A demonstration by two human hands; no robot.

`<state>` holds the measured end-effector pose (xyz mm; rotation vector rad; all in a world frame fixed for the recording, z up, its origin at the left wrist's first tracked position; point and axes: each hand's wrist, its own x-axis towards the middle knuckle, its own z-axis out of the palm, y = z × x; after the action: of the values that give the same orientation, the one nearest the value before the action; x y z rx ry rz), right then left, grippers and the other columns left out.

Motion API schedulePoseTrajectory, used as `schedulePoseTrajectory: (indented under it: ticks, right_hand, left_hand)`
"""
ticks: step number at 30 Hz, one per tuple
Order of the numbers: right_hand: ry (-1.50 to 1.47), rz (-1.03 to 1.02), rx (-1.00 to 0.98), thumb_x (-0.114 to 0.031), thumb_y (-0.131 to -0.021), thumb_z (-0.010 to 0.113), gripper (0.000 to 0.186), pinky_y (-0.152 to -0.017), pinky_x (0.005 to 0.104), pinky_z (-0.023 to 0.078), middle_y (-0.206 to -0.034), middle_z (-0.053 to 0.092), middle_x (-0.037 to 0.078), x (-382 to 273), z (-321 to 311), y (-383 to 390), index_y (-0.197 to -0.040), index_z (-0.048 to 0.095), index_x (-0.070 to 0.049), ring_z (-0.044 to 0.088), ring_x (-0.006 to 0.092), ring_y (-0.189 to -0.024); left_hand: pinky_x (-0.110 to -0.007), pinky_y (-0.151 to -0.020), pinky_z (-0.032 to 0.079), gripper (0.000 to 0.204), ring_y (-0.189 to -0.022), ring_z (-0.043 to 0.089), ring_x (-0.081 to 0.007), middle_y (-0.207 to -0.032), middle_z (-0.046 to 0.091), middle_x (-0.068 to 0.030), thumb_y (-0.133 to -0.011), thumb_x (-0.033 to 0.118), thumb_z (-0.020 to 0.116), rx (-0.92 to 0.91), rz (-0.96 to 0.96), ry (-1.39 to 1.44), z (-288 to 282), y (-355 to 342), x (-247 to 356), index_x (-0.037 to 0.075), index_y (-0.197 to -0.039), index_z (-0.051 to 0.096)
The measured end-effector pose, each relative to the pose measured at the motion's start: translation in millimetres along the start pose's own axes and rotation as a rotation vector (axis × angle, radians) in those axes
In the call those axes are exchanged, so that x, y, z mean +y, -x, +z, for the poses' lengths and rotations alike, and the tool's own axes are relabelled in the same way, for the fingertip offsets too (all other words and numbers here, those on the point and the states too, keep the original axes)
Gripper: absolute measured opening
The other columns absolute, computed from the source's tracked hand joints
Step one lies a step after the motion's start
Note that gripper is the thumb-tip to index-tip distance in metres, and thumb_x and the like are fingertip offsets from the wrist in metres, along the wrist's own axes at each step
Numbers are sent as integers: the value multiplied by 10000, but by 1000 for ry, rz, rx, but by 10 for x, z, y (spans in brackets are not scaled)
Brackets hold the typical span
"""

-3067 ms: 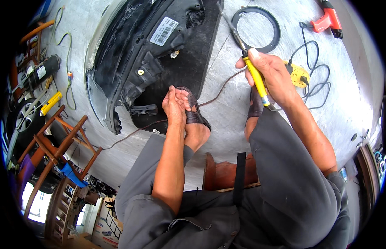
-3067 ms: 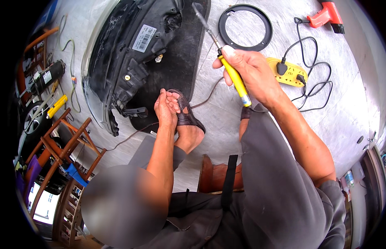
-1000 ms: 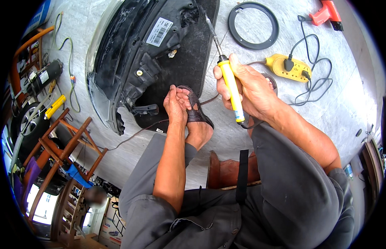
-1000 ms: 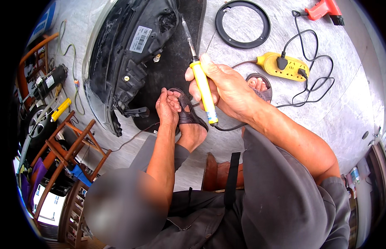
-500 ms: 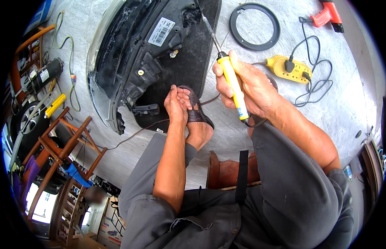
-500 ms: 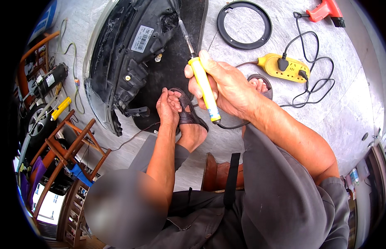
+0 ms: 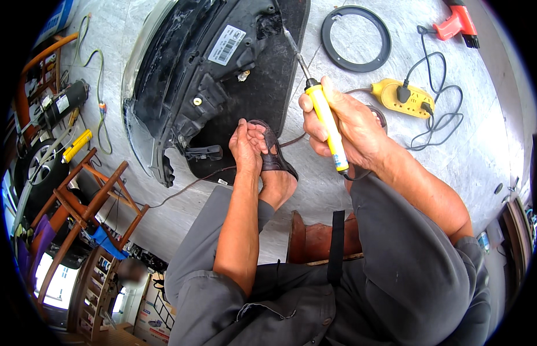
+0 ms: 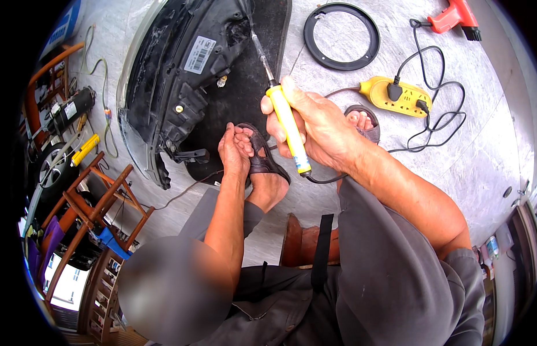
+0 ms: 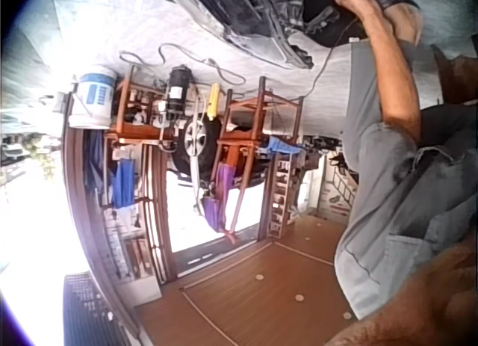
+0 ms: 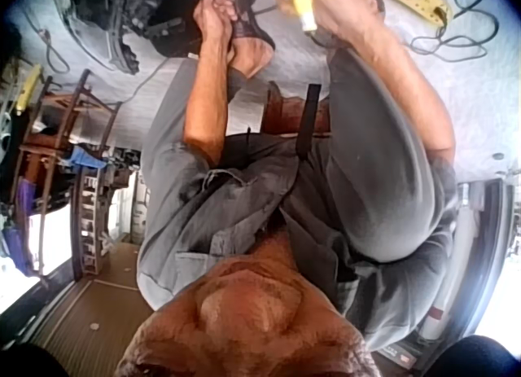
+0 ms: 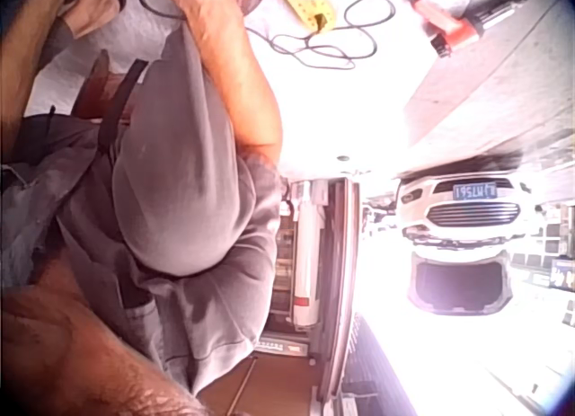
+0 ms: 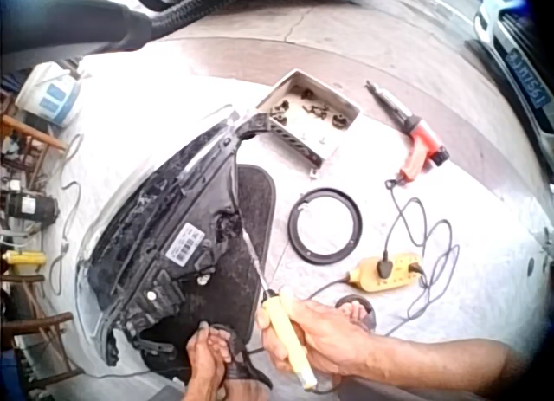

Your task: The person uses a soldering iron to apply heat to a black plastic car part and a rubber seal on the floor. The person holds the part steady with one hand while applying the tool with the other.

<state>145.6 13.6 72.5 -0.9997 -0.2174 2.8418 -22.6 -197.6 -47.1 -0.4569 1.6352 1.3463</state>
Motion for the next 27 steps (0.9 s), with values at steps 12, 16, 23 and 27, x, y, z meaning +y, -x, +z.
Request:
schedulePoseTrajectory:
  ticks: [12, 16, 23, 27]
  right_hand:
    - [-20, -32, -3, -532, -1093, 347, 522, -494, 243, 427, -674, 511, 28, -44, 29, -60, -1077, 552, -51, 452, 107, -574]
    - [-18, -65, -28, -531, -1093, 352, 524, -486, 243, 415, -672, 512, 30, -67, 24, -82, -1083, 555, -48, 446, 107, -576]
    - [-41, -22, -5, -535, -1091, 355, 520, -481, 243, 414, -656, 501, 21, -22, 2, -26, -1074, 551, -53, 436, 107, -567]
    - [-91, 4, -93, -553, -1084, 360, 542, -526, 263, 453, -716, 540, 44, 11, -106, -43, -1076, 562, -50, 486, 123, -583]
  left_hand:
    - [-269, -356, 412, 332, -414, 530, -144, -691, 671, -101, -1045, 333, 568, 5, -4, -17, 8, 15, 9, 59, -859, 579]
    - [-265, -357, 414, 330, -418, 535, -142, -692, 671, -100, -1044, 334, 570, 2, -8, -14, 12, 21, 17, 61, -859, 580]
    - [-260, -353, 415, 324, -421, 540, -139, -693, 671, -98, -1042, 334, 575, -7, 0, -2, -6, 17, 8, 64, -862, 580]
    - [-260, -352, 413, 323, -421, 540, -139, -695, 671, -100, -1040, 335, 579, -6, -1, -1, 2, 14, 6, 63, -866, 581]
